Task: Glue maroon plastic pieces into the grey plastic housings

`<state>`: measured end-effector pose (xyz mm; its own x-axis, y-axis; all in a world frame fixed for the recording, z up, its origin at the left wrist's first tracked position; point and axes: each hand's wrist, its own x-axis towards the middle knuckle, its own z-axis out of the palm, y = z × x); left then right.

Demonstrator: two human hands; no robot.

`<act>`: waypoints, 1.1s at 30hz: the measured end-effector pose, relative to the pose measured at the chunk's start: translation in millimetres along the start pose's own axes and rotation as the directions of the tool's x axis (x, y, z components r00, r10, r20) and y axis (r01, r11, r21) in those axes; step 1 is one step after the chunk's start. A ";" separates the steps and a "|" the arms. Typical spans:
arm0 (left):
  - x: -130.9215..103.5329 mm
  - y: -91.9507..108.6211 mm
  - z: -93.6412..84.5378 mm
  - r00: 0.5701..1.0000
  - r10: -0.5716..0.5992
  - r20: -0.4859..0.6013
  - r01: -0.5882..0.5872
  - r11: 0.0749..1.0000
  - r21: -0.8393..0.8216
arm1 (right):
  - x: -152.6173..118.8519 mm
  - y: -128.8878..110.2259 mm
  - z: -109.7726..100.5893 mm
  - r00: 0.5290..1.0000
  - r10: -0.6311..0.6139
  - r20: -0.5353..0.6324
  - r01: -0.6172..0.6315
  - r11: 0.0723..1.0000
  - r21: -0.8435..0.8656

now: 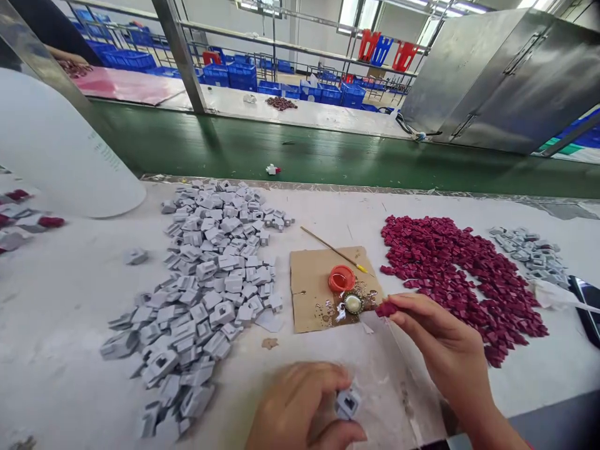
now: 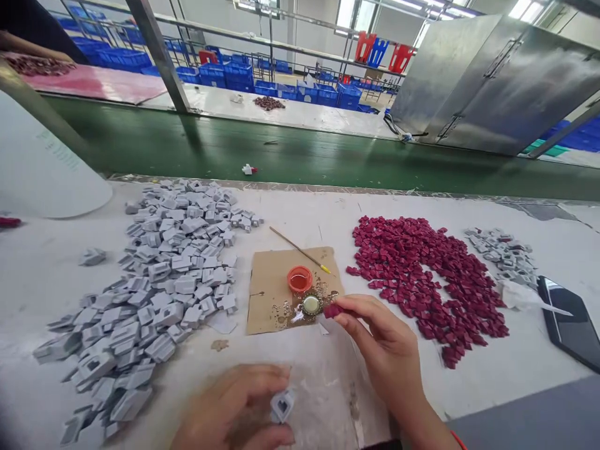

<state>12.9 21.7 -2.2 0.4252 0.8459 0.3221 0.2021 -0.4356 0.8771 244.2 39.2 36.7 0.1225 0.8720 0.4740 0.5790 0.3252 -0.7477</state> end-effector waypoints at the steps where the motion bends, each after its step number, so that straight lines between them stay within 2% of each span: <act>1: 2.0 -2.3 -0.4 0.998 0.066 0.000 -0.065 0.993 0.094 | 2.6 0.3 1.4 0.997 -0.064 0.033 0.066 0.996 -0.062; 3: 4.8 -5.6 1.2 0.991 0.137 0.000 -0.134 0.969 0.209 | 8.0 0.5 5.1 0.978 -0.172 0.119 0.190 0.969 -0.158; 5: 5.5 -6.9 4.0 0.989 0.148 -0.001 -0.143 0.957 0.251 | 12.9 0.4 9.4 0.950 -0.246 0.194 0.284 0.936 -0.207; 10: 3.3 -5.1 7.7 0.994 0.107 -0.012 -0.101 0.968 0.232 | 19.6 0.3 16.1 0.912 -0.283 0.298 0.353 0.910 -0.216; 18: 5.0 1.2 19.9 0.988 0.084 -0.131 -0.030 0.928 0.371 | 14.2 -5.5 12.4 0.940 -0.240 0.243 0.306 0.907 -0.288; 22: 6.3 3.9 21.7 0.988 0.072 -0.135 -0.010 0.910 0.414 | 11.1 -5.6 14.3 0.958 -0.191 0.216 0.251 0.920 -0.302; 27: 3.8 8.3 21.9 0.990 0.006 -0.138 0.054 0.903 0.426 | -9.2 -19.3 14.5 0.980 -0.048 0.195 0.070 0.992 -0.109; 30: 3.7 8.8 22.4 0.990 0.028 -0.139 0.036 0.898 0.438 | -29.2 -33.1 18.1 0.978 -0.032 0.207 0.033 0.999 -0.001; 33: 5.4 8.9 21.8 0.991 0.017 -0.134 0.044 0.895 0.444 | -46.7 -40.7 26.3 0.987 0.008 0.163 -0.014 0.999 0.035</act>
<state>36.2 15.7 -0.4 0.3068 0.8717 0.3822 0.5915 -0.4892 0.6409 193.7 -5.1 32.7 -0.0059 0.9228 0.3853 0.5486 0.3252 -0.7702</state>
